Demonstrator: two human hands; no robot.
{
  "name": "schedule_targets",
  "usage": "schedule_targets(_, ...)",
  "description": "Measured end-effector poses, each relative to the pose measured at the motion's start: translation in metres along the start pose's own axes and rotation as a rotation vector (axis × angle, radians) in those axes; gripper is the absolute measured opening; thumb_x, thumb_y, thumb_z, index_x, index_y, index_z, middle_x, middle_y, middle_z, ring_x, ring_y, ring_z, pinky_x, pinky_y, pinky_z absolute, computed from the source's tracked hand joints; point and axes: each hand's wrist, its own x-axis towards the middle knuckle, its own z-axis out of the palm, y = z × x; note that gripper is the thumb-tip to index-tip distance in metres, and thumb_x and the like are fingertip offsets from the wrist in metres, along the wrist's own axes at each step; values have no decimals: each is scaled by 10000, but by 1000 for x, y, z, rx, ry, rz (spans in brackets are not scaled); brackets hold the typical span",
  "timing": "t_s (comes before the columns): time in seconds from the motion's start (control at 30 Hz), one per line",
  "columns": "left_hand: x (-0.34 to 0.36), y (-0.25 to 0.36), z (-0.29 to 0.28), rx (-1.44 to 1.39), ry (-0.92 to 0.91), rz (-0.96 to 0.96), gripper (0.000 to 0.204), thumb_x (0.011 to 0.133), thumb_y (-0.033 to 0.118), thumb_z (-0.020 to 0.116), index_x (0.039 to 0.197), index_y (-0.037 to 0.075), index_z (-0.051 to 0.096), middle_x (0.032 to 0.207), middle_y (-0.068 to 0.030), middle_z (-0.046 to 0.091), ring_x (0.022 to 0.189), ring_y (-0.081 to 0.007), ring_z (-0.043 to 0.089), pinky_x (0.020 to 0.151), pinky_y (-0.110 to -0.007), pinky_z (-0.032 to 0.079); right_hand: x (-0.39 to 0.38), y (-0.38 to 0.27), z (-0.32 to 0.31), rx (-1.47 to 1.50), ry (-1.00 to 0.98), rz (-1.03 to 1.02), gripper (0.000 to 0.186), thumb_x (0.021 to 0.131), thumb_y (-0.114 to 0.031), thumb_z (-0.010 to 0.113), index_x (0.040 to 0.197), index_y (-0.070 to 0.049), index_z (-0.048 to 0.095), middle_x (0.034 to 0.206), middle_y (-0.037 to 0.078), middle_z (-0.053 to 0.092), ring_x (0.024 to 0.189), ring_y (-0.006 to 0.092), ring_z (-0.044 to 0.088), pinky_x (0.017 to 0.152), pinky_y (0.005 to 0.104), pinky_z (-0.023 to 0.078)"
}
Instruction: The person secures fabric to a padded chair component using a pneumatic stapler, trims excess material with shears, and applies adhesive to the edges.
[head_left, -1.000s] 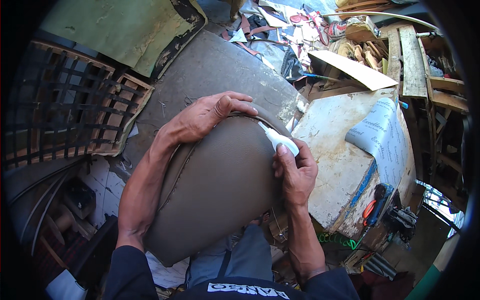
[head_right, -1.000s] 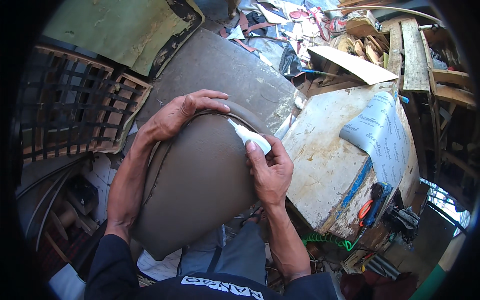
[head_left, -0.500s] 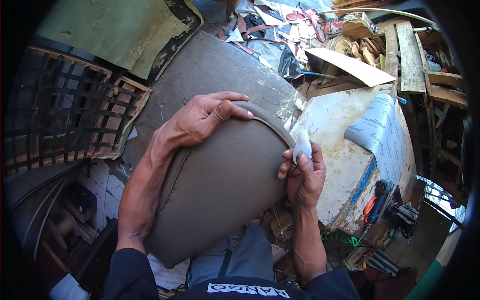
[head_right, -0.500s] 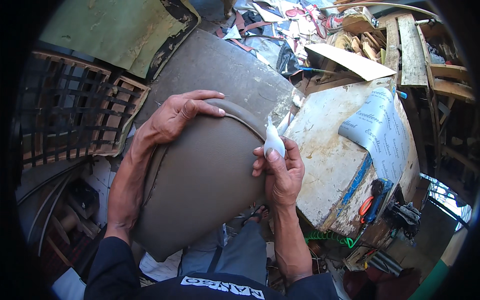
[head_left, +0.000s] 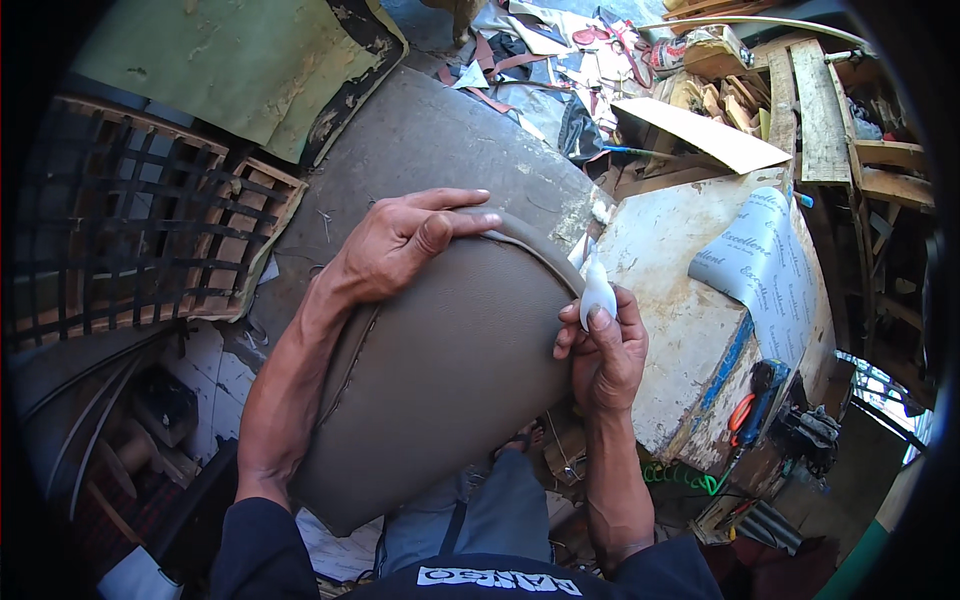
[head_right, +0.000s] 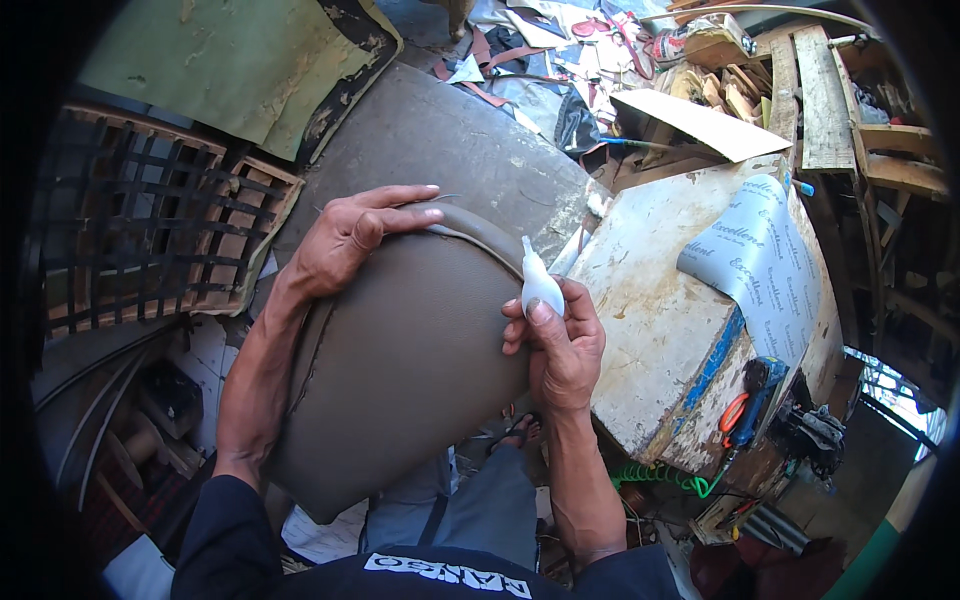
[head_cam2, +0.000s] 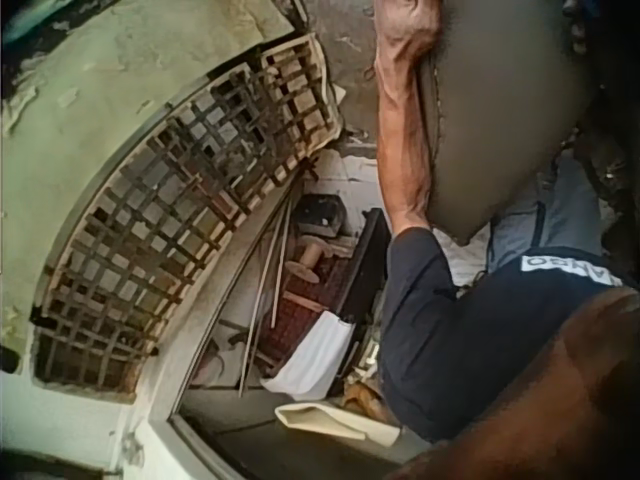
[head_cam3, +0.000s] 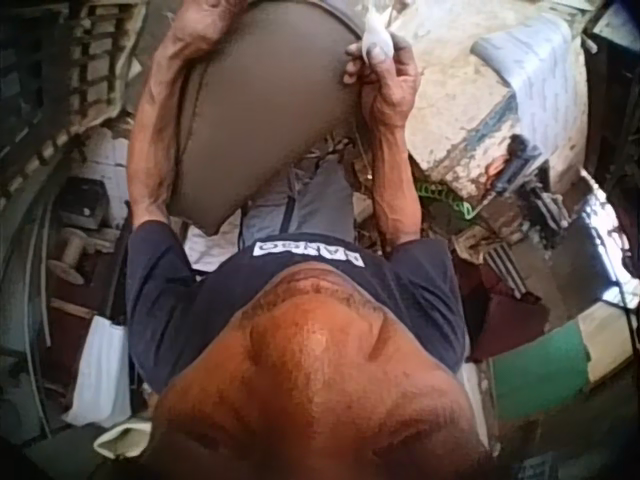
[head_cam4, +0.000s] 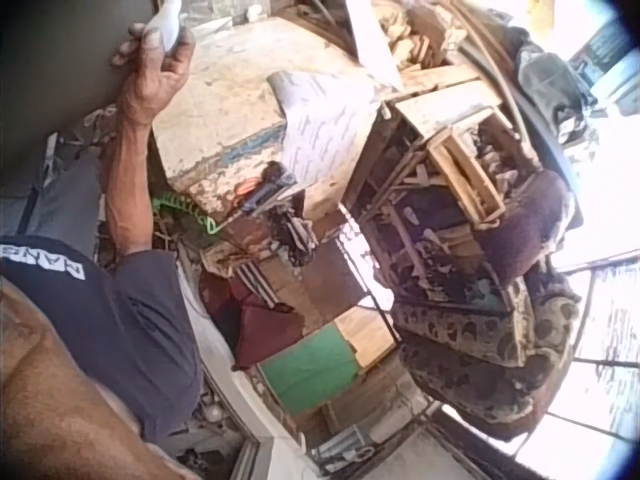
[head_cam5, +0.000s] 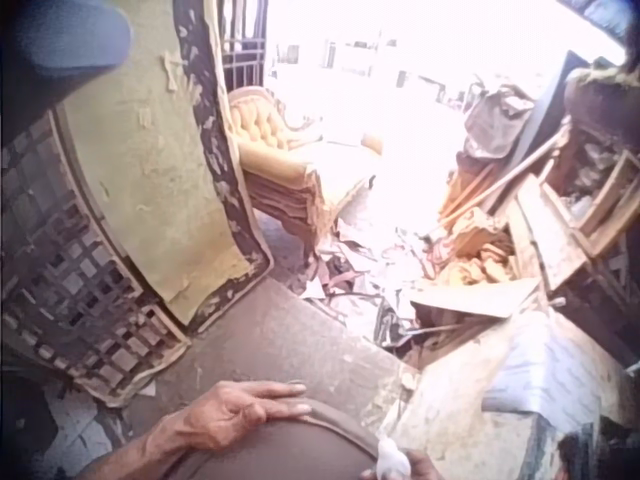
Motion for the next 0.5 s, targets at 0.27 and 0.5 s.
schedule_targets(0.27,-2,7,-1,104,19,34,506,1081,478,479,1146,87,793,1306,-240,686,1220,-386,671,1004,-419,553,0,0,-1,9,4,13,328,996,-142,682,1270,-14,556,962,202,728,720,192,685,632,321,574)
schedule_targets(0.5,-3,9,6,107,23,24,529,1076,481,497,1146,42,783,1307,-256,680,1221,-389,671,997,-402,553,-2,-3,-7,50,7,15,327,999,-144,675,1277,-16,558,974,201,725,740,192,688,634,320,573)
